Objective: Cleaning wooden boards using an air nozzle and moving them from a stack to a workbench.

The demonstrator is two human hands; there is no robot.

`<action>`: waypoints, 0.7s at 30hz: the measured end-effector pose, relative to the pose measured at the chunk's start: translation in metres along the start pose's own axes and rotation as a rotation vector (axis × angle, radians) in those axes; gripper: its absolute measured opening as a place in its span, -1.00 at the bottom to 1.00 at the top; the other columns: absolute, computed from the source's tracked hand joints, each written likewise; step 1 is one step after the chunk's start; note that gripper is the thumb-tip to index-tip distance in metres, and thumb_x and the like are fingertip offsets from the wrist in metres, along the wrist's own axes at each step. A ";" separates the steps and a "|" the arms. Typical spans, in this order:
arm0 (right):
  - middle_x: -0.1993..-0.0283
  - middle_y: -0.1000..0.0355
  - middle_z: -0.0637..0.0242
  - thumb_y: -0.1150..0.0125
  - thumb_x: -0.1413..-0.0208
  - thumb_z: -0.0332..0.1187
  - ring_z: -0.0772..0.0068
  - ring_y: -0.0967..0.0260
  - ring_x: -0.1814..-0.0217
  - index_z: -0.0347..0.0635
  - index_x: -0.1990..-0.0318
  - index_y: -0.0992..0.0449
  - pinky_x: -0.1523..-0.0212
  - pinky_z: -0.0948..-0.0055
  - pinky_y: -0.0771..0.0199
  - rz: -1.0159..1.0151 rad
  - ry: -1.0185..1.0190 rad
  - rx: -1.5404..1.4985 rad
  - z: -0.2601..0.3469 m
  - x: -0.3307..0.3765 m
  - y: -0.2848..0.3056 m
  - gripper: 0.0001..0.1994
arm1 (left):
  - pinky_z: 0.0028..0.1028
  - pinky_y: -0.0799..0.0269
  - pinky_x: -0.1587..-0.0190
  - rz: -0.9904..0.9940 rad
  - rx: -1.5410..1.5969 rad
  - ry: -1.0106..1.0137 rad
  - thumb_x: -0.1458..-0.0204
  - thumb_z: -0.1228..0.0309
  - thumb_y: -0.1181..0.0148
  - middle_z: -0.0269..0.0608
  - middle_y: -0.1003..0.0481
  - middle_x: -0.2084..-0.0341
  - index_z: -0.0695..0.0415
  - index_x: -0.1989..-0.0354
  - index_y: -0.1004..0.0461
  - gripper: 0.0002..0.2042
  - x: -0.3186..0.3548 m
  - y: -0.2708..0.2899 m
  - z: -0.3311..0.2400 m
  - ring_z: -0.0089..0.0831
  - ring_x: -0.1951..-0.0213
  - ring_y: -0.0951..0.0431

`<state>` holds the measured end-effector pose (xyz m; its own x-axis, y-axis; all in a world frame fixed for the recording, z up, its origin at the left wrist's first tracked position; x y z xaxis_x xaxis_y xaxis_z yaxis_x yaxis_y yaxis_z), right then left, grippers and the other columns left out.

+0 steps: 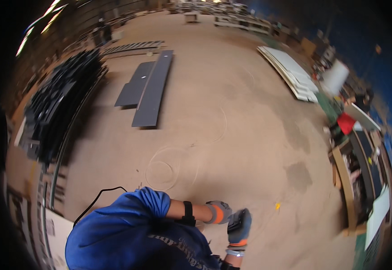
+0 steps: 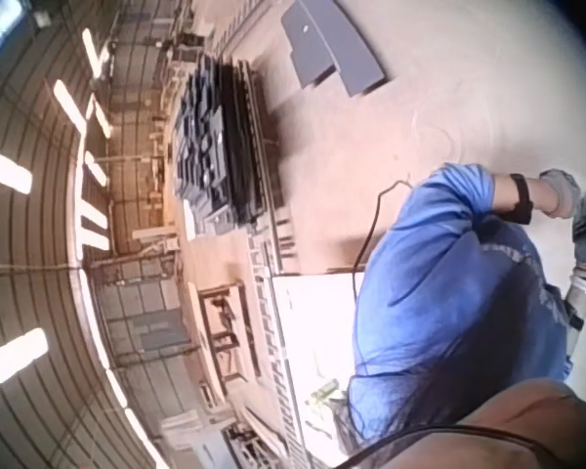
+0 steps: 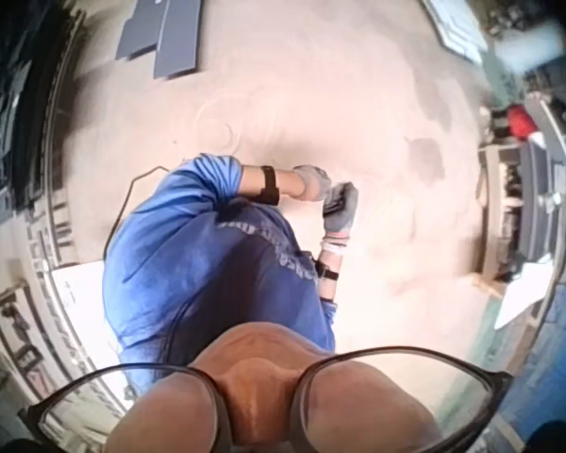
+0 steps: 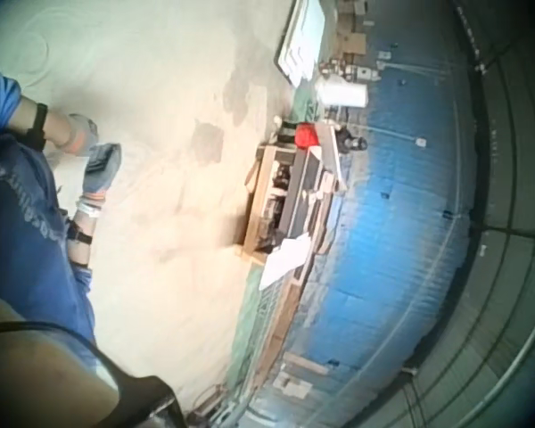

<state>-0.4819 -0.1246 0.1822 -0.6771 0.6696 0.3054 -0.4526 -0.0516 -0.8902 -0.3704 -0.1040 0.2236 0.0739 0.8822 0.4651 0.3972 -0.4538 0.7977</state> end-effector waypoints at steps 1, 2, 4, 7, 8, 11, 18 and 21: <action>-0.07 -0.36 0.17 -0.07 -0.10 -0.04 0.26 -0.31 -0.08 -0.26 0.01 -0.36 -0.13 0.36 -0.28 -0.051 -0.074 0.061 -0.022 0.008 0.011 -0.53 | -0.08 -0.47 0.21 0.002 -0.025 -0.001 -0.05 0.22 0.04 -0.01 -0.54 0.26 0.06 0.13 -0.51 -0.69 0.005 -0.024 0.005 -0.02 0.20 -0.55; -0.05 -0.35 0.17 -0.06 -0.10 -0.07 0.26 -0.31 -0.05 -0.26 0.03 -0.35 -0.10 0.35 -0.28 -0.066 -0.134 0.131 -0.031 -0.006 0.014 -0.56 | -0.08 -0.47 0.21 -0.027 -0.072 0.004 -0.05 0.20 0.03 -0.01 -0.54 0.26 -0.03 0.08 -0.49 -0.69 -0.003 -0.025 0.011 -0.01 0.19 -0.55; -0.04 -0.34 0.16 -0.05 -0.11 -0.08 0.26 -0.31 -0.01 -0.24 0.05 -0.34 -0.06 0.31 -0.30 -0.087 -0.267 0.240 -0.054 -0.031 0.026 -0.59 | -0.15 -0.49 0.20 -0.108 -0.032 -0.043 0.08 0.23 -0.06 -0.13 -0.55 0.26 0.08 0.03 -0.44 -0.59 -0.004 -0.028 0.008 -0.09 0.17 -0.56; -0.03 -0.36 0.15 -0.01 -0.11 -0.06 0.26 -0.33 0.00 -0.22 0.03 -0.36 0.00 0.24 -0.33 -0.098 -0.447 0.309 -0.086 -0.050 0.050 -0.57 | -0.18 -0.48 0.21 -0.005 0.123 -0.033 0.13 0.20 -0.10 -0.15 -0.55 0.26 0.03 -0.11 -0.29 -0.46 0.019 -0.038 0.027 -0.13 0.18 -0.56; -0.03 -0.37 0.14 0.00 -0.12 -0.05 0.26 -0.33 0.00 -0.22 0.03 -0.37 0.02 0.22 -0.35 -0.104 -0.503 0.322 -0.099 -0.052 0.060 -0.57 | -0.19 -0.47 0.21 -0.012 0.140 -0.022 0.13 0.19 -0.10 -0.13 -0.54 0.27 0.04 -0.10 -0.29 -0.46 0.029 -0.050 0.038 -0.13 0.19 -0.55; -0.02 -0.39 0.13 0.04 -0.12 -0.02 0.27 -0.34 0.01 -0.20 0.01 -0.39 0.08 0.15 -0.38 -0.106 -0.623 0.339 -0.123 -0.059 0.074 -0.55 | -0.20 -0.45 0.18 -0.034 0.323 0.019 0.07 0.10 -0.07 -0.01 -0.53 0.26 0.20 0.15 -0.47 -0.57 0.050 -0.080 0.074 -0.04 0.19 -0.53; -0.01 -0.44 0.10 0.12 -0.13 0.04 0.28 -0.37 0.03 -0.16 -0.04 -0.44 0.22 -0.01 -0.46 0.360 -0.952 -0.087 -0.146 -0.074 0.047 -0.49 | -0.14 -0.26 -0.08 -0.073 0.492 0.442 -0.03 -0.05 0.06 0.12 -0.42 0.03 0.18 0.01 -0.44 -0.44 0.160 -0.136 0.184 0.04 -0.03 -0.39; 0.12 -0.49 0.24 0.06 -0.02 -0.32 0.31 -0.42 0.10 -0.21 0.18 -0.46 0.13 0.28 -0.47 0.054 -0.872 0.220 -0.161 -0.120 0.059 -0.74 | -0.15 -0.25 -0.11 -0.123 0.655 0.685 -0.04 -0.09 0.11 0.11 -0.42 0.01 0.22 -0.02 -0.42 -0.39 0.232 -0.159 0.195 0.02 -0.06 -0.38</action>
<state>-0.3340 -0.0889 0.0392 -0.8599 -0.1330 0.4928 -0.4477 -0.2672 -0.8533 -0.2386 0.1973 0.1296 -0.4715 0.5592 0.6819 0.8151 -0.0188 0.5790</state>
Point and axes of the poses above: each hand's wrist, its own x-axis away from the middle knuckle, its own y-axis out of the back of the hand, z = x × y, the point moved 9 cm from there along -x, towards the middle knuckle
